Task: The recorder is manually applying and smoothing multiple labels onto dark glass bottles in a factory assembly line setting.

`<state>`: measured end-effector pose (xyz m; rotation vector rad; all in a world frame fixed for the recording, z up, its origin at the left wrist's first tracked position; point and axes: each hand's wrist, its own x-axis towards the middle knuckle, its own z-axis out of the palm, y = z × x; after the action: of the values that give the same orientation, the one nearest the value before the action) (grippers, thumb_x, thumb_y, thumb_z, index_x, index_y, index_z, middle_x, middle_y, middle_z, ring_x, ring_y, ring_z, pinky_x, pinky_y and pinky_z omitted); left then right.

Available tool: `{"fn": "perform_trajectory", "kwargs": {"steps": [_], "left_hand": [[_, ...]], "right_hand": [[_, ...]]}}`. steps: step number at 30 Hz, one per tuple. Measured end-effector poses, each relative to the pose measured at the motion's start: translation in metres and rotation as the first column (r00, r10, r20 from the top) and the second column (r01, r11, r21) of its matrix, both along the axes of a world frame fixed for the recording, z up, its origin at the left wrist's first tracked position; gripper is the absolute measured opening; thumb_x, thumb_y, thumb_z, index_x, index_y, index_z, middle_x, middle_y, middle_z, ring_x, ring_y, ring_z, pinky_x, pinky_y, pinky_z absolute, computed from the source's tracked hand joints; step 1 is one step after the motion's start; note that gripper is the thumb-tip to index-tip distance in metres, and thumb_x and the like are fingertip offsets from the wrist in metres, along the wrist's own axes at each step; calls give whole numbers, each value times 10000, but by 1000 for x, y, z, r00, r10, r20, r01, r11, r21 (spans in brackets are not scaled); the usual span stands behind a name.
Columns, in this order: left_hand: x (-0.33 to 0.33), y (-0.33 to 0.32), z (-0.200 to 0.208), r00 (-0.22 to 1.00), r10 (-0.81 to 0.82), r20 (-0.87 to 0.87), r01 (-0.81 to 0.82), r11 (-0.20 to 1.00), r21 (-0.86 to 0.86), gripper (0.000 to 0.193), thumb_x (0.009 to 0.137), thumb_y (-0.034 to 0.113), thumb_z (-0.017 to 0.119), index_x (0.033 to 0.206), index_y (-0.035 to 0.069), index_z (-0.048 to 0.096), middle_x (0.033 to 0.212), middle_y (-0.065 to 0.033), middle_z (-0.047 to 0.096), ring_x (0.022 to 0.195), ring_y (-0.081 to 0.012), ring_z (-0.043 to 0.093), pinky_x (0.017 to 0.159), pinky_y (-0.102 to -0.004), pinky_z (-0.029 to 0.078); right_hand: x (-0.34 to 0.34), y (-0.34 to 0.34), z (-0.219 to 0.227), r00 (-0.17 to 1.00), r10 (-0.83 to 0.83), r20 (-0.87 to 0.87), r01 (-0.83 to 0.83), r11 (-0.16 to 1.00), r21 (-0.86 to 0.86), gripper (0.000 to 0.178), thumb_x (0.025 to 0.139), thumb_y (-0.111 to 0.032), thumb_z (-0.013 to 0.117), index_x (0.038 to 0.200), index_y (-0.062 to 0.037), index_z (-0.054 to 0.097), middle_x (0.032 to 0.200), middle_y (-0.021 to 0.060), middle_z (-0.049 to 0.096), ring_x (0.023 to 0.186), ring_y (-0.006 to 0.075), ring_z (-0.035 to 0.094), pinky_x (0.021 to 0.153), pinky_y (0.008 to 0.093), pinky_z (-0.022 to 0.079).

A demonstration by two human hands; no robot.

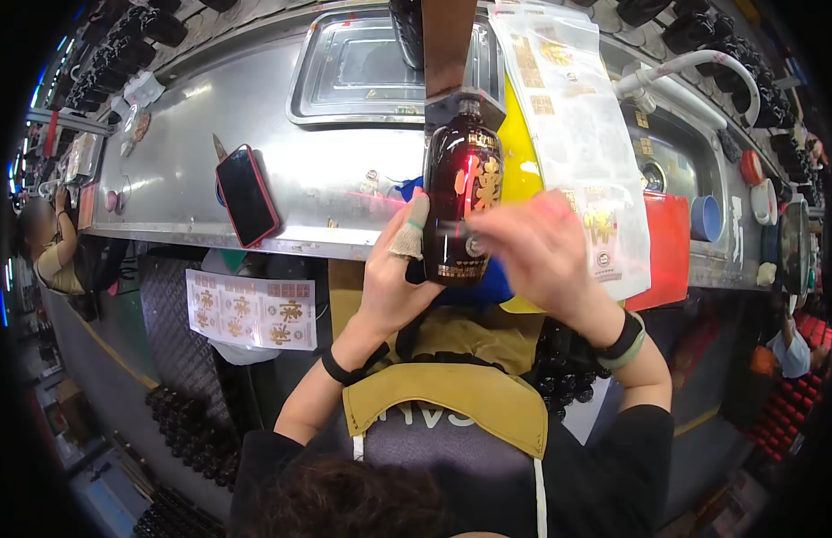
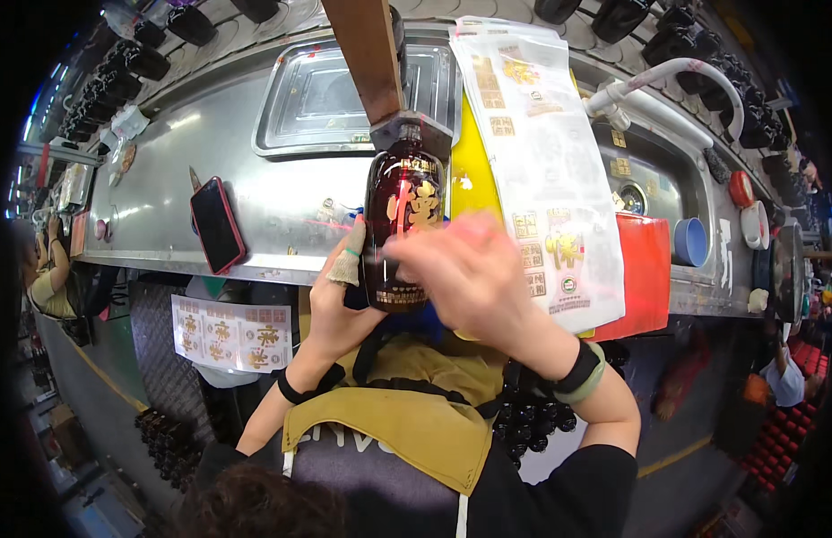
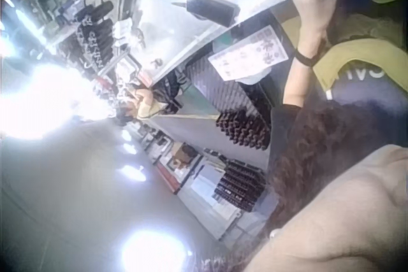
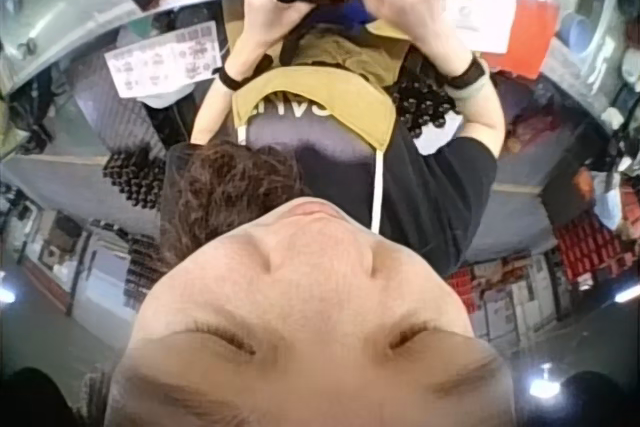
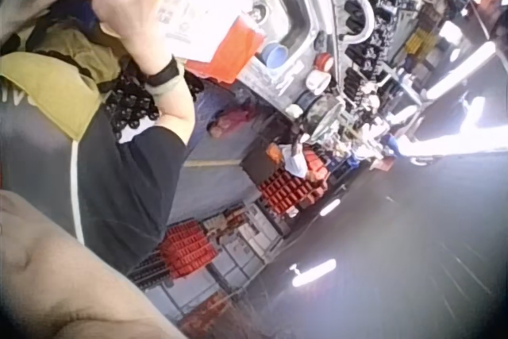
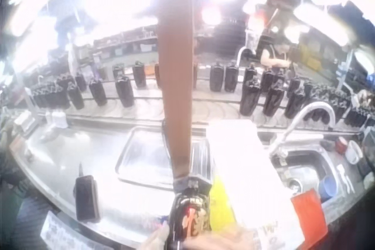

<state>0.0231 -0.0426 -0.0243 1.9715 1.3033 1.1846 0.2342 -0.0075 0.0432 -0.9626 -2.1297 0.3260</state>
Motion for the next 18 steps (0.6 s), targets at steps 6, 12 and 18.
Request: {"fn": "perform_trajectory", "kwargs": {"steps": [6, 12, 18], "left_hand": [[-6, 0, -1, 994, -36, -107, 38, 999, 16, 879, 733, 86, 848, 1500, -49, 441, 1497, -248, 511, 1399, -409, 486, 1123, -432, 422], [-10, 0, -5, 972, -101, -211, 100, 995, -15, 865, 747, 95, 825, 1500, -56, 427, 1498, -266, 497, 1468, -442, 377, 1162, -448, 371], [-7, -2, -10, 995, -87, -48, 81, 990, -115, 923, 742, 46, 800, 1532, -77, 337, 1520, -281, 450, 1392, -449, 449, 1180, -463, 340]], "right_hand": [[0, -12, -7, 949, 254, 187, -311, 851, 422, 332, 748, -128, 707, 1068, -196, 763, 1057, -55, 697, 781, 108, 569, 737, 292, 462], [5, -32, -19, 998, -37, 60, 23, 975, 220, 343, 744, -83, 709, 1068, -179, 772, 1067, -40, 740, 813, 146, 629, 778, 293, 451], [5, -41, -20, 982, 169, 80, -183, 959, 215, 328, 712, -71, 740, 1014, -193, 776, 1057, -52, 739, 853, 124, 641, 710, 294, 451]]}}
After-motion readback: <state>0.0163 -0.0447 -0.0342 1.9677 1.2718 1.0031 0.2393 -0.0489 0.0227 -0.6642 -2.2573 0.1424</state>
